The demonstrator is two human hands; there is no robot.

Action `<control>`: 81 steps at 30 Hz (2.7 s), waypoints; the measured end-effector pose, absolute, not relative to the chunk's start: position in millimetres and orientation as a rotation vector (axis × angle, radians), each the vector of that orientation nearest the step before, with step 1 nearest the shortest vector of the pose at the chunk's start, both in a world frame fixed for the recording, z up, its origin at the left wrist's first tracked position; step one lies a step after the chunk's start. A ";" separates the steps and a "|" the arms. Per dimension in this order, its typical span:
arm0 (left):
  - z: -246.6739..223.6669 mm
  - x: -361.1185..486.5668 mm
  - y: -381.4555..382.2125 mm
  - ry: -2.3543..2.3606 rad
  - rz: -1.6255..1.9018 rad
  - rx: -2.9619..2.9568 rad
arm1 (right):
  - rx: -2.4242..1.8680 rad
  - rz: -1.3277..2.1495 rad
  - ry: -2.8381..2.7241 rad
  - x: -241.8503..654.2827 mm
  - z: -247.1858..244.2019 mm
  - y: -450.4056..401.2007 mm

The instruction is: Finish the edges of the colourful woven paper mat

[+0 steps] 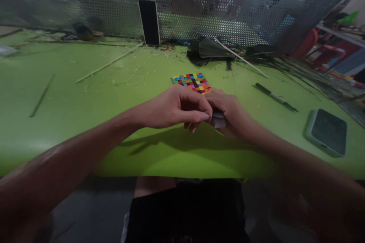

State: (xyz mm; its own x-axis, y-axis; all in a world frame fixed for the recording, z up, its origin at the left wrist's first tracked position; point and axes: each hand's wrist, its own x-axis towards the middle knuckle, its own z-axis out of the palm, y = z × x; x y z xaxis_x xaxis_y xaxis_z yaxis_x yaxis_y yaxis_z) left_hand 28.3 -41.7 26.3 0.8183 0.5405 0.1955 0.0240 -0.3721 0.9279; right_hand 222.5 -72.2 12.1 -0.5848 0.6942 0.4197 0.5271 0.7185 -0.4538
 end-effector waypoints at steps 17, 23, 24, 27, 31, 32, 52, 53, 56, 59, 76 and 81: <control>26.1 27.2 -42.8 0.439 0.528 1.809 | -0.978 0.392 -2.329 226.6 14.1 -73.1; 26.4 28.1 -43.7 0.438 0.519 1.780 | -0.937 0.421 -2.316 226.8 11.7 -72.0; 26.6 28.2 -43.7 0.439 0.520 1.781 | -0.928 0.416 -2.316 226.9 11.3 -71.8; 26.4 28.5 -43.4 0.439 0.531 1.779 | -0.927 0.406 -2.324 227.5 11.1 -71.7; 26.0 29.4 -43.9 0.440 0.530 1.777 | -0.945 0.411 -2.319 226.7 10.6 -72.3; 26.3 29.5 -44.2 0.440 0.528 1.781 | -0.946 0.410 -2.319 226.4 10.1 -72.3; 4.7 -0.5 -20.9 0.511 0.253 2.440 | -0.948 0.321 -2.617 261.8 44.7 -49.4; 5.7 -4.9 -22.8 0.515 0.235 2.504 | -0.979 0.341 -2.632 265.0 43.6 -48.2; 2.4 -14.7 -29.3 0.547 0.231 2.687 | -1.080 0.359 -2.619 270.8 38.7 -47.6; -8.6 -17.5 -35.0 0.612 0.339 2.802 | -1.072 0.343 -2.620 266.9 32.5 -51.7; -18.6 -16.8 -42.6 0.639 0.438 2.753 | -1.134 0.132 -2.657 259.6 13.0 -64.6; -22.8 -13.2 -37.1 0.652 0.693 2.612 | -1.056 0.042 -2.738 251.0 12.9 -68.4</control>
